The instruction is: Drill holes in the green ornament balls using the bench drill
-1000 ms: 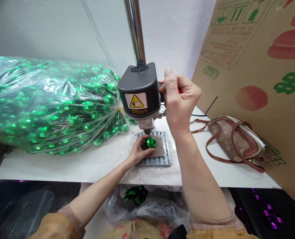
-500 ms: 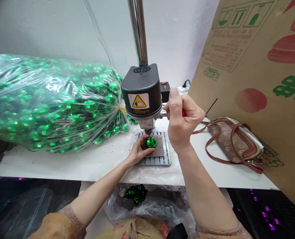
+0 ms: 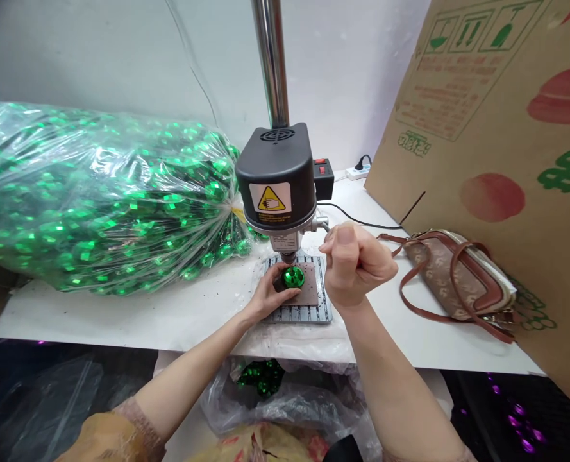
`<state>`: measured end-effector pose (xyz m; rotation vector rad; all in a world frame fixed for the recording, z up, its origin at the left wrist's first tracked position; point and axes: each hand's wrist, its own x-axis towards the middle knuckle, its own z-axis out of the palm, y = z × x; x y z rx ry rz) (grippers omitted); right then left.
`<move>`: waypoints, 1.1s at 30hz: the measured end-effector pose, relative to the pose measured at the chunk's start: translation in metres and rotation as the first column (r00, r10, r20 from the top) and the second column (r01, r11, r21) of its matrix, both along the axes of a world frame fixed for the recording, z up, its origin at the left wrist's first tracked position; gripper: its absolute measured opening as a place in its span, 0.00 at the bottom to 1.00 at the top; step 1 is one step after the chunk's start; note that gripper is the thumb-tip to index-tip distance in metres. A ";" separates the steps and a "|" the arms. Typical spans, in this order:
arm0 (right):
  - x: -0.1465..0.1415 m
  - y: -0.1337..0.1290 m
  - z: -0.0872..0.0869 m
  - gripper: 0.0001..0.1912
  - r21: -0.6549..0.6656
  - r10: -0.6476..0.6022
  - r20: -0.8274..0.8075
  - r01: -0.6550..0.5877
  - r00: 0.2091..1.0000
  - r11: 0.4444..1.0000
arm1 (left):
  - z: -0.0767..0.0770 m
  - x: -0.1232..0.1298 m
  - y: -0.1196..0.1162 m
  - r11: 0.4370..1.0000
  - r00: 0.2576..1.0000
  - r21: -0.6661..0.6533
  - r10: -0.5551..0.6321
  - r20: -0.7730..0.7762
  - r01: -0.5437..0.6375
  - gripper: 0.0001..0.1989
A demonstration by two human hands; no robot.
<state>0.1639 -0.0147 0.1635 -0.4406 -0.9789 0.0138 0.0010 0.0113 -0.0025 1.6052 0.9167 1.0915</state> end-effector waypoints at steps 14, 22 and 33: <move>0.002 0.000 -0.012 0.21 0.070 -0.011 0.034 0.009 0.999 0.998 | -0.002 -0.002 0.001 1.000 0.999 0.019 0.000 -0.035 0.000 0.30; 0.004 0.002 -0.016 0.20 0.138 -0.026 0.095 0.013 0.995 0.990 | -0.003 -0.002 0.000 1.000 1.000 0.006 -0.009 -0.027 0.009 0.31; 0.002 -0.004 -0.028 0.20 0.138 0.008 0.135 -0.027 0.991 0.990 | -0.001 -0.001 -0.001 1.000 0.999 0.023 0.008 -0.033 -0.007 0.30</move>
